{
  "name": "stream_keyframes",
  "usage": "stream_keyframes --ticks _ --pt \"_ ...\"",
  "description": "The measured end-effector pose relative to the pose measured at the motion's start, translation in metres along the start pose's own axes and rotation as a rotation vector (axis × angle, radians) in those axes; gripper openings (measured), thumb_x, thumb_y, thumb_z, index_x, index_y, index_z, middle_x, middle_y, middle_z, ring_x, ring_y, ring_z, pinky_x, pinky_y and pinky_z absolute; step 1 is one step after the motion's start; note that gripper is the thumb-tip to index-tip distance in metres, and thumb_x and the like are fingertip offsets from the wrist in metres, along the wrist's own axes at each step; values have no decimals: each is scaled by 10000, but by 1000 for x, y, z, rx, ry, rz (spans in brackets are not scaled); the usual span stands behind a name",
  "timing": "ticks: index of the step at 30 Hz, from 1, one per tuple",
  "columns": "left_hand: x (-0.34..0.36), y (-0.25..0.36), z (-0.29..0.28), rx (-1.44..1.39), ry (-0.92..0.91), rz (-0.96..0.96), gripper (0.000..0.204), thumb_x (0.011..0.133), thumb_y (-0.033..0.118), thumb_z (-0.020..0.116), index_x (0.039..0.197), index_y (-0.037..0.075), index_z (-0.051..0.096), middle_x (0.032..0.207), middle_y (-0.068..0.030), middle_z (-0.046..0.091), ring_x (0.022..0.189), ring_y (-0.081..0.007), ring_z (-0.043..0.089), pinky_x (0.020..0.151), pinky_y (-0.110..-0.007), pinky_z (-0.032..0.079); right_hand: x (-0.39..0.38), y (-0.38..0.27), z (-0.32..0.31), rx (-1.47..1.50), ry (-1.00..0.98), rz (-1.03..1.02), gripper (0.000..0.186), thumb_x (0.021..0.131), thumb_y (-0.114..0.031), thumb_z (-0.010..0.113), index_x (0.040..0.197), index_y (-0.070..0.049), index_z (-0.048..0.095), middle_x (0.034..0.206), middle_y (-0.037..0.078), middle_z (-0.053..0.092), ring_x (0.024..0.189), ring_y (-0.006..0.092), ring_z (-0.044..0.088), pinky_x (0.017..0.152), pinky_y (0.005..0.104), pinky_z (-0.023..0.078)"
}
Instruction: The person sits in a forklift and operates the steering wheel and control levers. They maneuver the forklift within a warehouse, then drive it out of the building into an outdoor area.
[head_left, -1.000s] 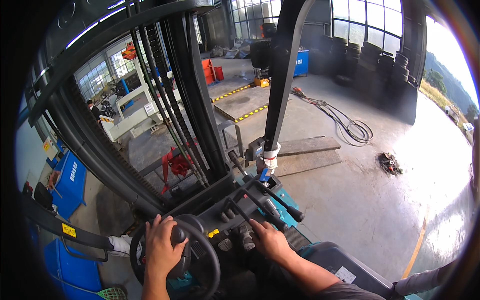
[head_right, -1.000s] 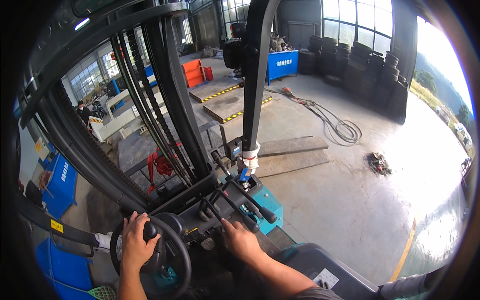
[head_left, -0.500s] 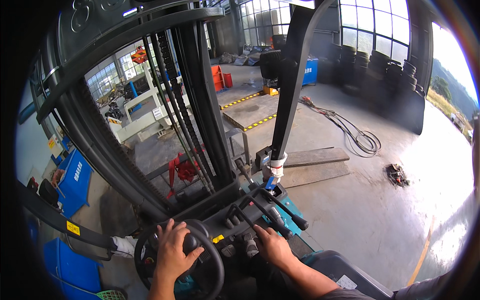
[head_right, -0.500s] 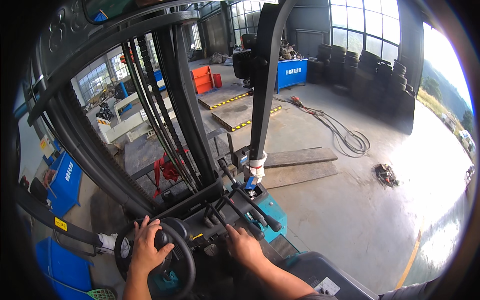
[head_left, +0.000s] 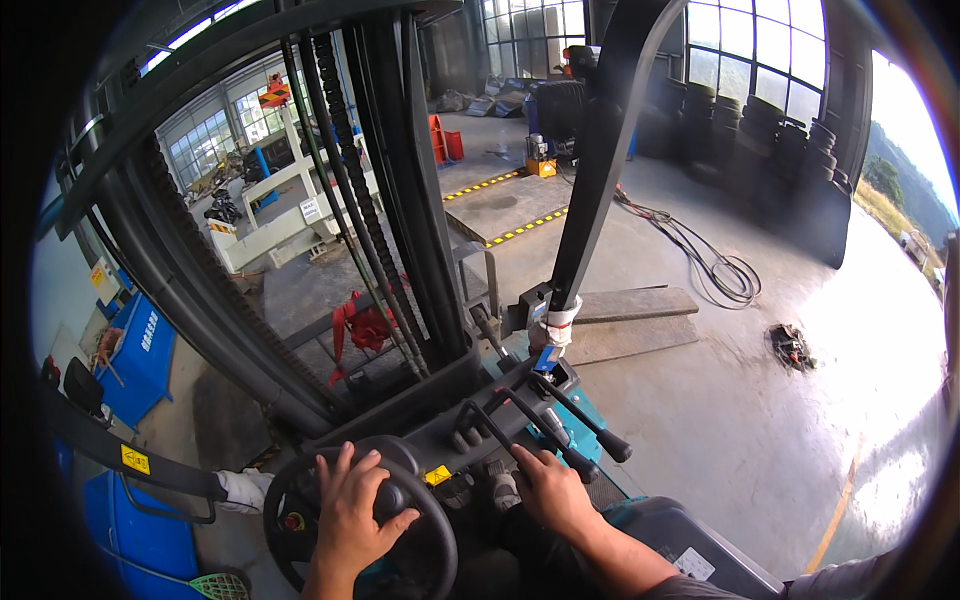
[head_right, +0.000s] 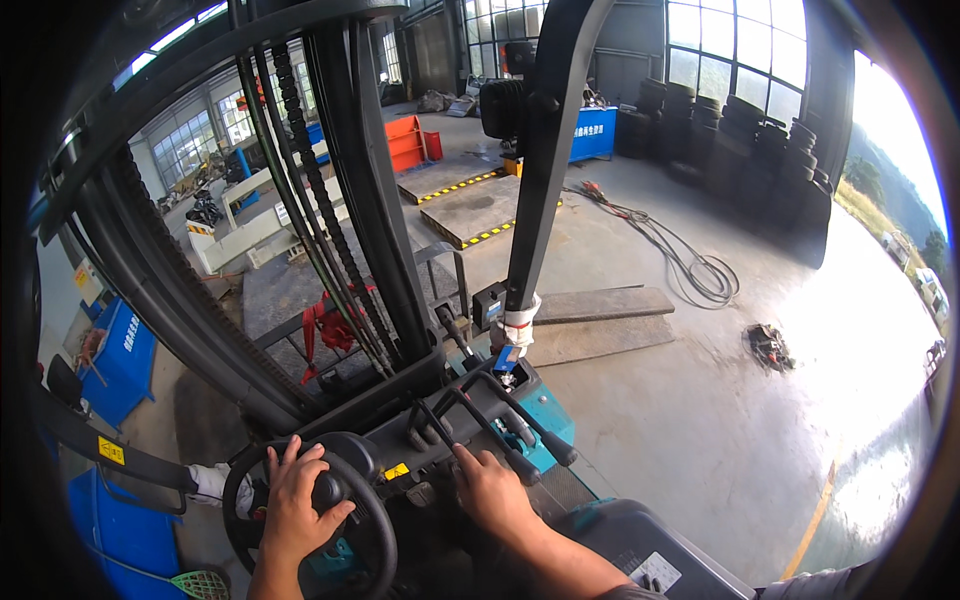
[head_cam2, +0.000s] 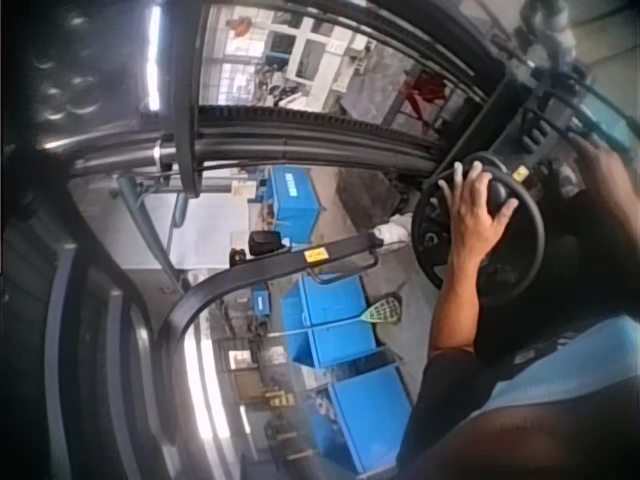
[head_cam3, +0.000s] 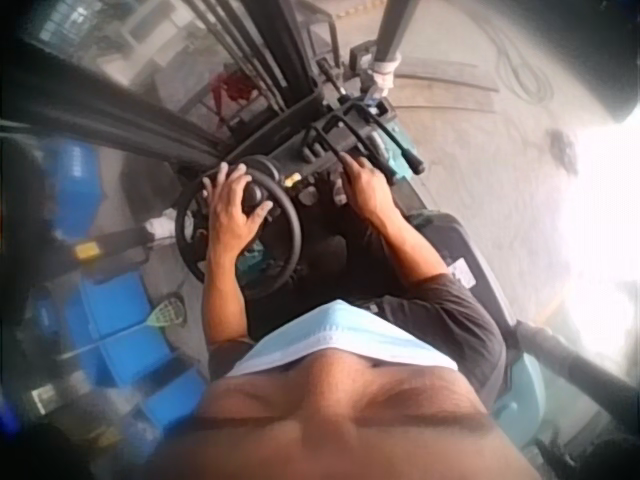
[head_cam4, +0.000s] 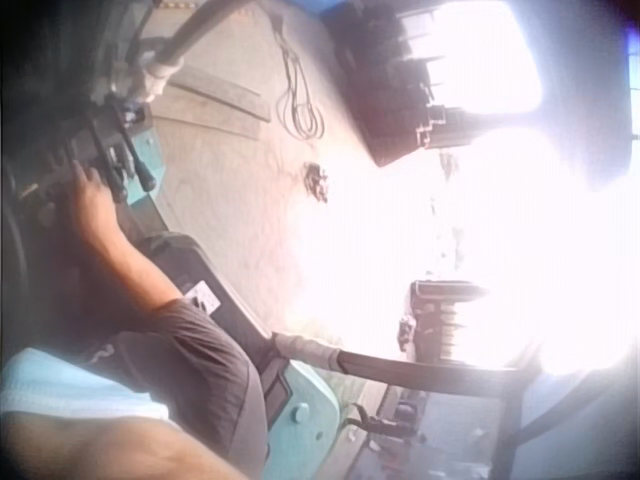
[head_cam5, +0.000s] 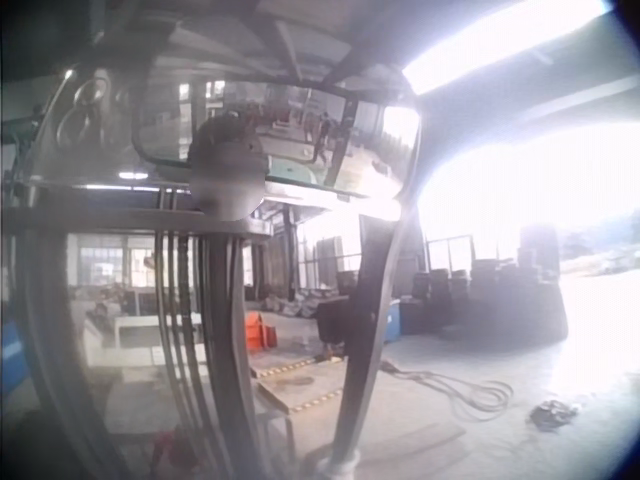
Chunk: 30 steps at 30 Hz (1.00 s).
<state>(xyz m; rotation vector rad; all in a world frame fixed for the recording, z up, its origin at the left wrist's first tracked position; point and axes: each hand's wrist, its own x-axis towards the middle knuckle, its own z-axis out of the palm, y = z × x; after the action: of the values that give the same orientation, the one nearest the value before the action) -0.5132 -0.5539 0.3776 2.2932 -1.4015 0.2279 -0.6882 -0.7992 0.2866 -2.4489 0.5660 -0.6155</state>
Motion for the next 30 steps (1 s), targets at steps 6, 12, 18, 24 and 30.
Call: stream_keyframes --ticks 6,12,18,24,30 --pt "-1 1 0 -9 -2 -4 618 840 473 854 1215 51 602 1455 -187 620 1495 -516 424 1224 -759 186 13 -4 -3 13 -47 40 447 970 -191 701 1398 -76 647 989 205 676 809 429 710 711 503 606" --pt "-1 1 1 -24 0 -8 620 851 486 849 1219 52 602 1450 -187 626 1497 -507 425 1231 -757 161 21 -8 -5 19 -71 62 426 970 -190 699 1376 -67 663 1022 220 702 836 439 719 743 506 606" --pt "0 1 1 -33 -5 -7 624 844 489 856 1221 60 602 1446 -188 629 1495 -513 424 1229 -764 155 24 -6 -3 7 -29 -4 436 969 -202 688 1377 -53 650 998 212 690 789 423 722 703 495 616" --pt "0 0 1 -55 -17 29 622 841 474 869 1242 77 606 1431 -184 629 1483 -534 421 1204 -794 154 28 -7 -1 6 -26 -13 433 972 -200 683 1375 -45 646 995 213 691 798 424 721 711 495 616" --pt "-1 1 0 -133 -116 129 603 848 473 866 1257 107 616 1449 -176 618 1483 -533 419 1198 -799 144 34 -9 -2 13 -59 17 414 970 -189 692 1355 -39 659 1020 226 711 866 437 720 779 502 608"
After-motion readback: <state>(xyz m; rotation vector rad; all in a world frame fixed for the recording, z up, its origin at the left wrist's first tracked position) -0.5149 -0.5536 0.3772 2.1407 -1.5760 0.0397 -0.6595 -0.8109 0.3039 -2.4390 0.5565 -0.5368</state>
